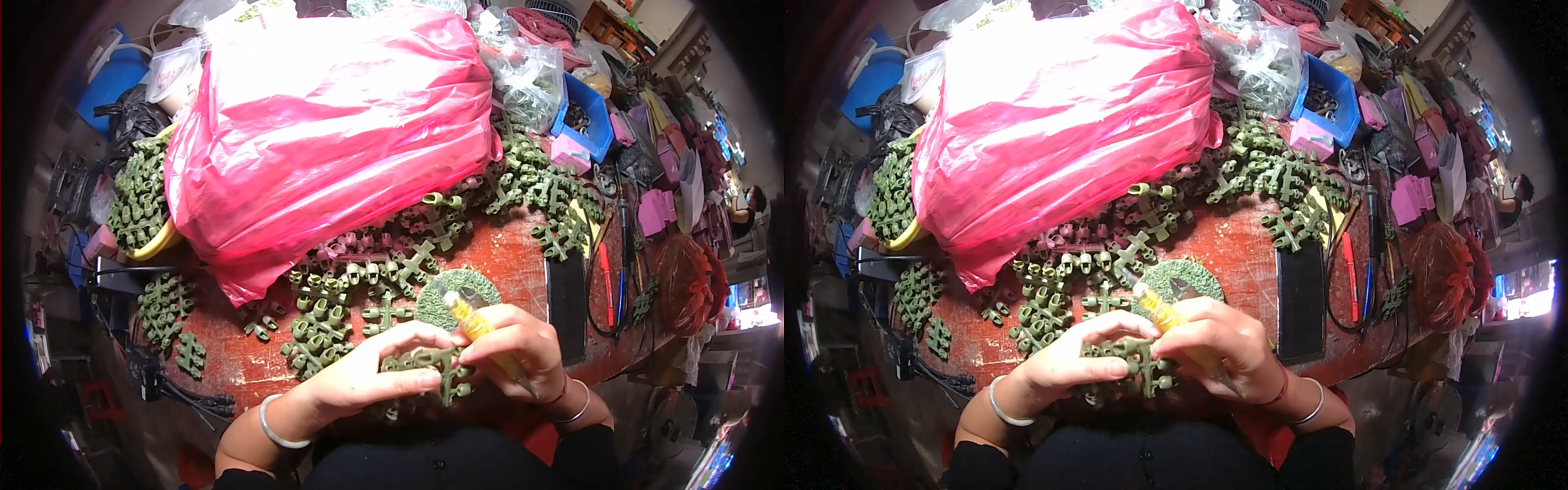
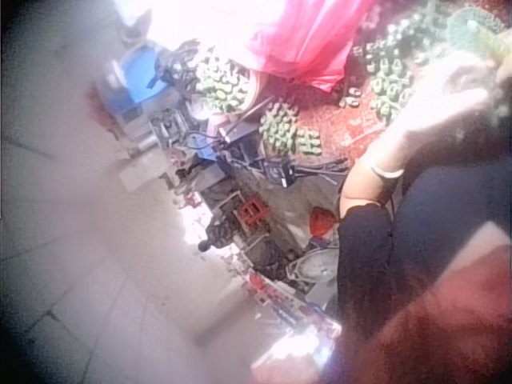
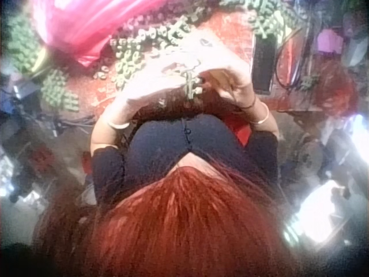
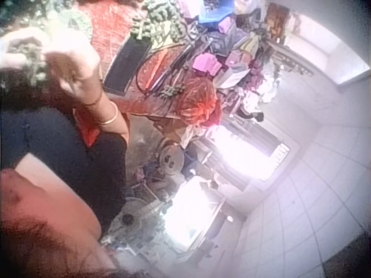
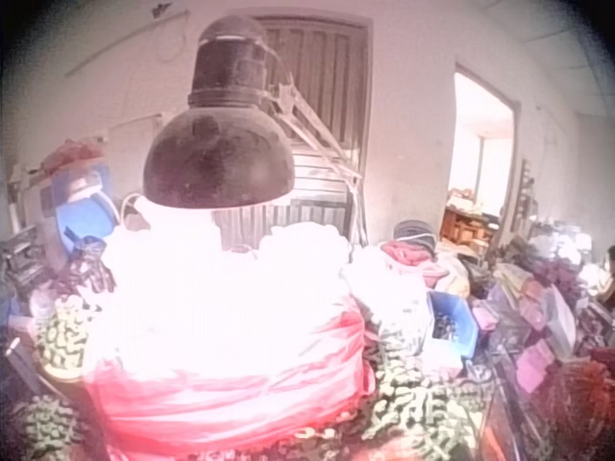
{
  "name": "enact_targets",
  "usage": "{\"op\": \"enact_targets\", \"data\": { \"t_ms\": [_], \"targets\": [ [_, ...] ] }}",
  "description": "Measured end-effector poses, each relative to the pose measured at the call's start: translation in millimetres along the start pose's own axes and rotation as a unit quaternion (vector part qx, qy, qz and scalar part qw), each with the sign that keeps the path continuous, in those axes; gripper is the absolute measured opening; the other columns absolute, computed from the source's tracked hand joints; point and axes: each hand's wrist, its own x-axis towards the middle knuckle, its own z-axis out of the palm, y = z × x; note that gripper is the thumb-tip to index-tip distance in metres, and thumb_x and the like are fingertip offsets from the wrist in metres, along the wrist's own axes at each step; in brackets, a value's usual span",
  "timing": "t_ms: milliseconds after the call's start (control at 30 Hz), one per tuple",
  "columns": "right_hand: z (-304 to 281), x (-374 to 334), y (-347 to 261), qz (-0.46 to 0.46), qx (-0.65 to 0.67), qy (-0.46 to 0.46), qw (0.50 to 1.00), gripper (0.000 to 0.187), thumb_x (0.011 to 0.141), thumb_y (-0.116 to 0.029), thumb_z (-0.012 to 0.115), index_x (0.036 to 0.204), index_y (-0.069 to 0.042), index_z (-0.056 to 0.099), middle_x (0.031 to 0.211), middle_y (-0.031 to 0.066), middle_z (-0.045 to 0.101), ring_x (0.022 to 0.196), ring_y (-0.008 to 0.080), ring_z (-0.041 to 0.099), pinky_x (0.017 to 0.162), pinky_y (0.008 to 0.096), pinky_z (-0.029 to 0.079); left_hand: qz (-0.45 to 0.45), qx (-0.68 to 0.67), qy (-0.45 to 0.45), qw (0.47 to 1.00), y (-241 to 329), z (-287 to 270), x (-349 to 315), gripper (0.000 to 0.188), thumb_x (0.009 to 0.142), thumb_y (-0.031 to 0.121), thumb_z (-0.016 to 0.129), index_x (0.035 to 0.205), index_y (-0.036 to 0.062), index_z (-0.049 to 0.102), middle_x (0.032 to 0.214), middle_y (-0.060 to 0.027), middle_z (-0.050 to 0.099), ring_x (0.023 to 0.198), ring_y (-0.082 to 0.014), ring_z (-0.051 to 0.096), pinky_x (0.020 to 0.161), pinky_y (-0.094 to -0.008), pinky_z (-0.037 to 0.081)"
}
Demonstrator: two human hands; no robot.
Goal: The person attaches small plastic components onto a base to assemble artificial plant foliage, using pliers to trim and secure the pieces.
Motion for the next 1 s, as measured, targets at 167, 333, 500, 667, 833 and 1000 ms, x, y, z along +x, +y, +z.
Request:
{"op": "enact_targets", "data": {
  "t_ms": [167, 333, 500, 667, 833, 1000],
  "targets": [
    [2, 2, -5, 0.004, 0.006, -0.020, 1.000, 0.031, 0.081, 0.006, 0.079, 0.109, -0.007, 0.072, 0.103, 0.0119, 0.069, 0.093, 0.0280, 0.070, 0.076, 0.0347, 0.055, 0.001, -0.001, -0.030, 1.000, 1, 0, -3, 0.056, 0.094, 0.016, 0.074, 0.143, 0.0021, 0.050, 0.142, -0.0093, 0.055, 0.133, -0.0179, 0.049, 0.115, -0.0360, 0.037],
    [4, 2, -3, 0.001, 0.028, -0.008, 1.000, 0.032, 0.082, 0.005, 0.079, 0.110, -0.007, 0.072, 0.103, 0.0109, 0.068, 0.090, 0.0274, 0.069, 0.076, 0.0345, 0.055, -0.060, -0.113, -0.043, 0.991, 3, 0, -6, 0.061, 0.093, 0.015, 0.074, 0.146, 0.0019, 0.048, 0.142, -0.0099, 0.054, 0.133, -0.0178, 0.048, 0.114, -0.0356, 0.037],
    [1, 3, -9, -0.006, -0.058, 0.013, 0.998, 0.033, 0.085, 0.003, 0.077, 0.116, -0.005, 0.071, 0.100, 0.0110, 0.070, 0.090, 0.0271, 0.069, 0.078, 0.0360, 0.055, 0.014, -0.086, -0.034, 0.996, -11, -2, 0, 0.065, 0.091, 0.018, 0.077, 0.147, 0.0037, 0.046, 0.142, -0.0091, 0.052, 0.127, -0.0167, 0.052, 0.111, -0.0358, 0.039],
    [-5, 0, -9, -0.044, 0.007, 0.048, 0.998, 0.033, 0.098, -0.025, 0.069, 0.120, 0.001, 0.071, 0.094, 0.0103, 0.071, 0.085, 0.0221, 0.068, 0.074, 0.0345, 0.053, 0.086, -0.119, 0.019, 0.989, -3, 2, 0, 0.068, 0.090, 0.021, 0.079, 0.147, 0.0067, 0.045, 0.127, -0.0064, 0.054, 0.121, -0.0173, 0.056, 0.103, -0.0345, 0.045],
    [-3, -1, -11, -0.087, -0.057, 0.016, 0.994, 0.031, 0.091, -0.023, 0.077, 0.111, -0.001, 0.075, 0.089, 0.0067, 0.068, 0.077, 0.0206, 0.066, 0.066, 0.0314, 0.052, 0.070, -0.126, 0.073, 0.987, -3, 4, 0, 0.084, 0.081, 0.033, 0.086, 0.147, 0.0024, 0.043, 0.125, -0.0095, 0.060, 0.119, -0.0205, 0.059, 0.102, -0.0350, 0.047],
    [-5, -5, -12, -0.106, -0.113, 0.058, 0.986, 0.028, 0.092, -0.021, 0.076, 0.111, -0.001, 0.075, 0.089, 0.0068, 0.068, 0.073, 0.0202, 0.066, 0.063, 0.0311, 0.052, 0.023, -0.144, 0.088, 0.985, 11, 10, -5, 0.080, 0.085, 0.034, 0.079, 0.147, -0.0013, 0.042, 0.126, -0.0102, 0.060, 0.115, -0.0207, 0.062, 0.102, -0.0348, 0.050]
  ]
}}
